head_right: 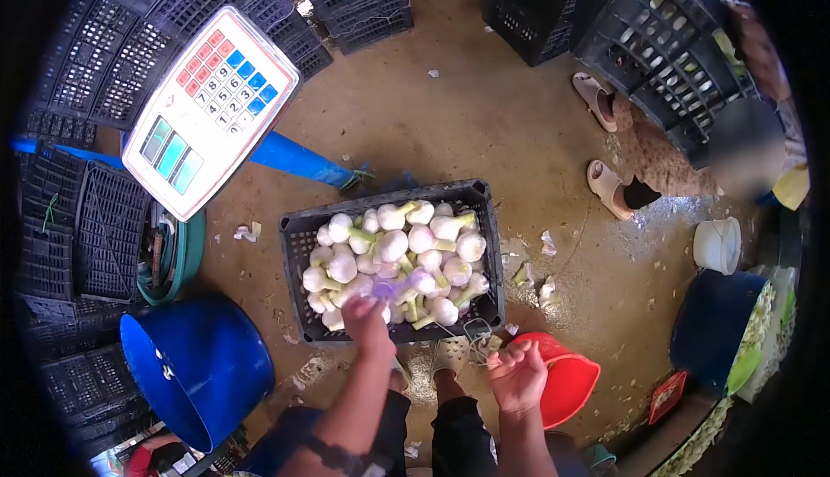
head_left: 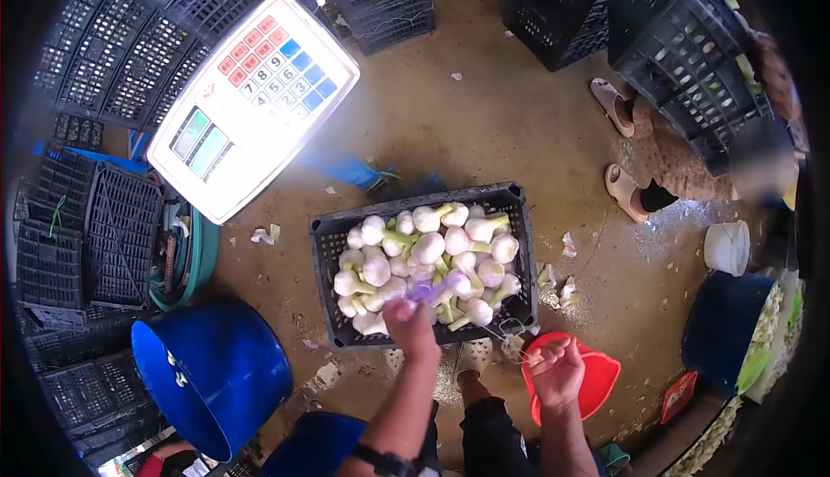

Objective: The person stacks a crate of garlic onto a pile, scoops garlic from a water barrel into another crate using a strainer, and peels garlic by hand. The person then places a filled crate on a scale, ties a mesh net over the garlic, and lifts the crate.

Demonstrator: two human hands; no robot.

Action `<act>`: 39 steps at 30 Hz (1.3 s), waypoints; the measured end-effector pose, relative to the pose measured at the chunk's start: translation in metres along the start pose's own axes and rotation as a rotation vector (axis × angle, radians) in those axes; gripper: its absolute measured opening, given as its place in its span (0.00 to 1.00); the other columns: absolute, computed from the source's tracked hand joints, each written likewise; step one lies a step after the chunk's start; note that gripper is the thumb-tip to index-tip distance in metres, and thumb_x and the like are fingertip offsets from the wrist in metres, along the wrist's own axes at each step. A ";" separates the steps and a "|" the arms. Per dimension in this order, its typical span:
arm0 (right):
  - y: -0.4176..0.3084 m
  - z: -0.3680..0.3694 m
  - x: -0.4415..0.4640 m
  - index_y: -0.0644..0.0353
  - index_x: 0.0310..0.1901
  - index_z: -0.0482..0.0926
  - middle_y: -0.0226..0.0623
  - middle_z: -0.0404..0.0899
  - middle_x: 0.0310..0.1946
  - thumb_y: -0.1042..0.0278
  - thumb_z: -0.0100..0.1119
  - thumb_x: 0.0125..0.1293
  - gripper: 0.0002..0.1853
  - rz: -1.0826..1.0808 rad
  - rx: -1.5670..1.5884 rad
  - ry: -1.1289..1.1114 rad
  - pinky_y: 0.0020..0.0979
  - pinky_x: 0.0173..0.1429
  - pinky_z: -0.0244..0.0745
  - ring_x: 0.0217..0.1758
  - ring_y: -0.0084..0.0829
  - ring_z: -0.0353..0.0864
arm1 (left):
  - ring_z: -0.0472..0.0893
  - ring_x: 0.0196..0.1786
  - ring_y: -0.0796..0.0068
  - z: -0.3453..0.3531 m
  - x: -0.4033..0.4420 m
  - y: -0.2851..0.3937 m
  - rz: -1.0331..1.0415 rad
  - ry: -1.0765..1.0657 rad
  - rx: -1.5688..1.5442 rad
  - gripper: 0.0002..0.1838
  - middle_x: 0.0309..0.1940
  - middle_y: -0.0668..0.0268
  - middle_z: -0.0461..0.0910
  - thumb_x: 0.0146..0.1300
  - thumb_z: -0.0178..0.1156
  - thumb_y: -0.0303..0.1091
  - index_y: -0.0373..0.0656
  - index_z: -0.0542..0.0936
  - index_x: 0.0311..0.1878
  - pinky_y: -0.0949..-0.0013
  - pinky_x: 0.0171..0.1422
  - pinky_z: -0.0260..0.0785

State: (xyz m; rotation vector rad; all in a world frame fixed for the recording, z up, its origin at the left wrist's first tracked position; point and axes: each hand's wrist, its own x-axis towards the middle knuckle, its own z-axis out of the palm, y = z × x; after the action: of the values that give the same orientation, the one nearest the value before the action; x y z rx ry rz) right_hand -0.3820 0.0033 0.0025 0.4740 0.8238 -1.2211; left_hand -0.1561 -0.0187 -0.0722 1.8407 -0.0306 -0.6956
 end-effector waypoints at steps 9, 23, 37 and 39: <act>0.004 0.023 0.036 0.57 0.31 0.75 0.32 0.75 0.30 0.58 0.45 0.68 0.14 0.026 -0.069 -0.065 0.42 0.55 0.69 0.39 0.33 0.75 | 0.75 0.21 0.72 -0.023 0.007 0.022 -1.215 -0.973 -0.634 0.28 0.15 0.65 0.75 0.61 0.49 0.61 0.46 0.77 0.21 0.68 0.27 0.70; -0.001 0.038 0.157 0.59 0.27 0.72 0.38 0.76 0.26 0.69 0.47 0.63 0.08 -0.188 0.011 -0.035 0.35 0.47 0.73 0.31 0.32 0.75 | 0.78 0.42 0.66 -0.005 0.074 0.036 0.221 -0.800 0.670 0.20 0.41 0.58 0.78 0.48 0.66 0.26 0.32 0.75 0.46 0.68 0.50 0.71; -0.075 0.037 -0.106 0.53 0.26 0.67 0.23 0.53 0.15 0.57 0.35 0.72 0.18 -0.134 -0.254 0.063 0.28 0.26 0.55 0.16 0.22 0.50 | 0.76 0.42 0.73 0.013 0.049 0.015 0.369 -0.423 0.637 0.18 0.43 0.61 0.78 0.51 0.63 0.26 0.35 0.78 0.48 0.69 0.47 0.68; -0.057 0.086 -0.087 0.53 0.26 0.66 0.24 0.56 0.17 0.58 0.33 0.73 0.18 -0.141 -0.060 -0.121 0.28 0.30 0.57 0.18 0.22 0.52 | 0.71 0.54 0.67 0.006 0.013 0.050 0.717 -0.574 0.606 0.22 0.55 0.57 0.72 0.54 0.62 0.28 0.37 0.74 0.54 0.63 0.59 0.61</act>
State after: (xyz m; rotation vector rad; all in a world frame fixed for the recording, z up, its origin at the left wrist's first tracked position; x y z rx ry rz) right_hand -0.4209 -0.0208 0.1294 0.2939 0.7983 -1.3380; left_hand -0.1327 -0.0478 -0.0357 1.9180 -1.3301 -0.7031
